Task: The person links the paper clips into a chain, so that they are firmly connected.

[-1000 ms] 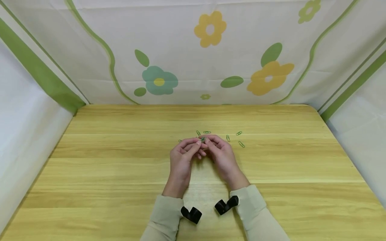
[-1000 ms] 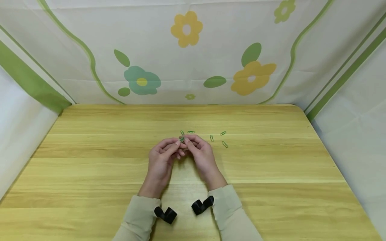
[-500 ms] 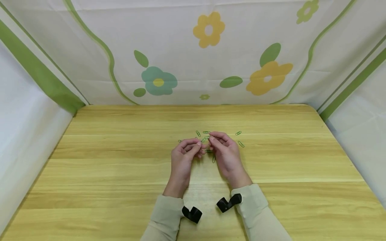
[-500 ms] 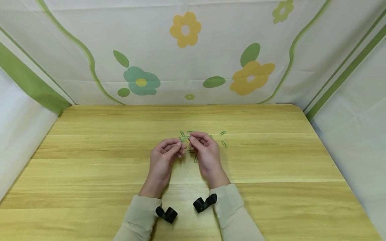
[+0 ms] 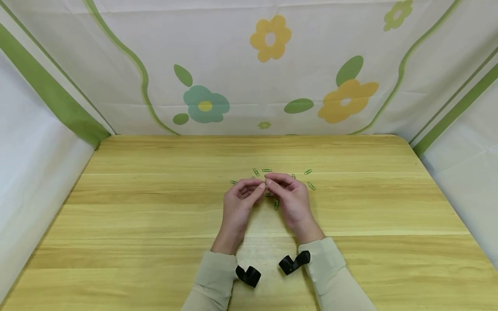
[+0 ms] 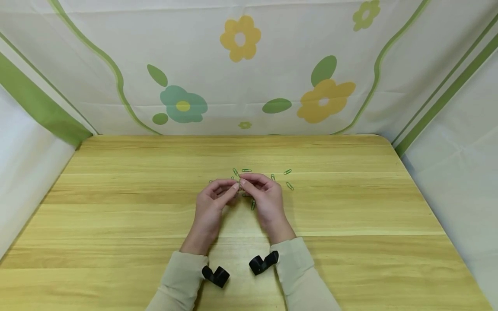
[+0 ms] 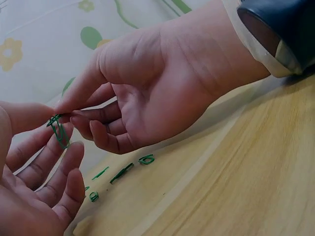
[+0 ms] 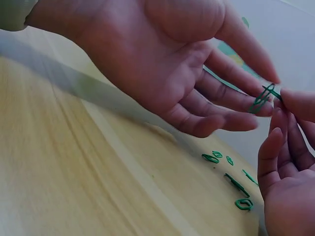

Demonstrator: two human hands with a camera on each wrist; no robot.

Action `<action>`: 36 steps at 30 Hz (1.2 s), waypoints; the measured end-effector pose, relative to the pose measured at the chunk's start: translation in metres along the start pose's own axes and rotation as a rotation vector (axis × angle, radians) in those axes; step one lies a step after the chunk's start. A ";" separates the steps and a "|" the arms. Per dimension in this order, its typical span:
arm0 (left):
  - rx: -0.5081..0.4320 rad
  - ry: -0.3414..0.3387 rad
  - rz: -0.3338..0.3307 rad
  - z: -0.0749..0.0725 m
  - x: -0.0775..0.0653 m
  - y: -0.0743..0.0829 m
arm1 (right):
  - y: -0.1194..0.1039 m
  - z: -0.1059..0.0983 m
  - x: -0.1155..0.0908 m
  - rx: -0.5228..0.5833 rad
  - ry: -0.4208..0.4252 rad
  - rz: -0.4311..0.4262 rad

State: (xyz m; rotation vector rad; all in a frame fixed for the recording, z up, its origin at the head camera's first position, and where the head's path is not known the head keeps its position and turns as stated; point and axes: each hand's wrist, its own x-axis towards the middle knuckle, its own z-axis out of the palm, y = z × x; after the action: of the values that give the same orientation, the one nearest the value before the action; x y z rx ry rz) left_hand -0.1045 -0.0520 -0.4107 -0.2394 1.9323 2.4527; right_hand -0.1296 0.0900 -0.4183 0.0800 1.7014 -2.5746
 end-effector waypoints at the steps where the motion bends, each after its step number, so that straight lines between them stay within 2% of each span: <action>1: 0.025 -0.002 0.004 0.000 0.000 0.000 | 0.000 0.000 0.000 0.003 0.001 0.000; 4: 0.075 -0.004 0.012 0.000 -0.001 -0.001 | -0.001 -0.001 0.000 0.011 0.004 0.002; 9: 0.089 -0.005 0.000 0.000 -0.001 0.000 | -0.002 -0.004 0.000 0.001 0.010 -0.031; 12: 0.073 0.005 -0.002 -0.001 -0.001 0.001 | -0.004 -0.011 0.003 -0.150 0.046 -0.058; 16: 0.029 0.028 0.007 -0.002 -0.001 0.003 | -0.010 -0.024 0.006 -0.477 0.077 -0.023; 19: -0.003 0.042 0.006 -0.003 0.000 0.003 | -0.017 -0.033 0.006 -0.615 0.033 0.058; 22: -0.022 0.048 0.003 -0.002 0.000 0.003 | -0.022 -0.041 0.005 -0.693 -0.032 0.129; 24: -0.034 0.049 0.001 -0.002 0.000 0.003 | -0.024 -0.044 0.004 -0.742 -0.070 0.148; 31: -0.059 0.053 0.002 -0.002 0.001 0.004 | -0.030 -0.049 0.004 -0.921 -0.183 0.130; 36: -0.069 0.058 0.008 -0.002 0.002 0.003 | -0.033 -0.050 0.003 -0.999 -0.237 0.109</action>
State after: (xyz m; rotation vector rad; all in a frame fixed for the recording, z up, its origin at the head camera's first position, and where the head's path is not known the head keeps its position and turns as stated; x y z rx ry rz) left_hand -0.1065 -0.0551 -0.4088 -0.3076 1.8750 2.5480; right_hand -0.1342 0.1490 -0.4077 -0.1625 2.5187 -1.3372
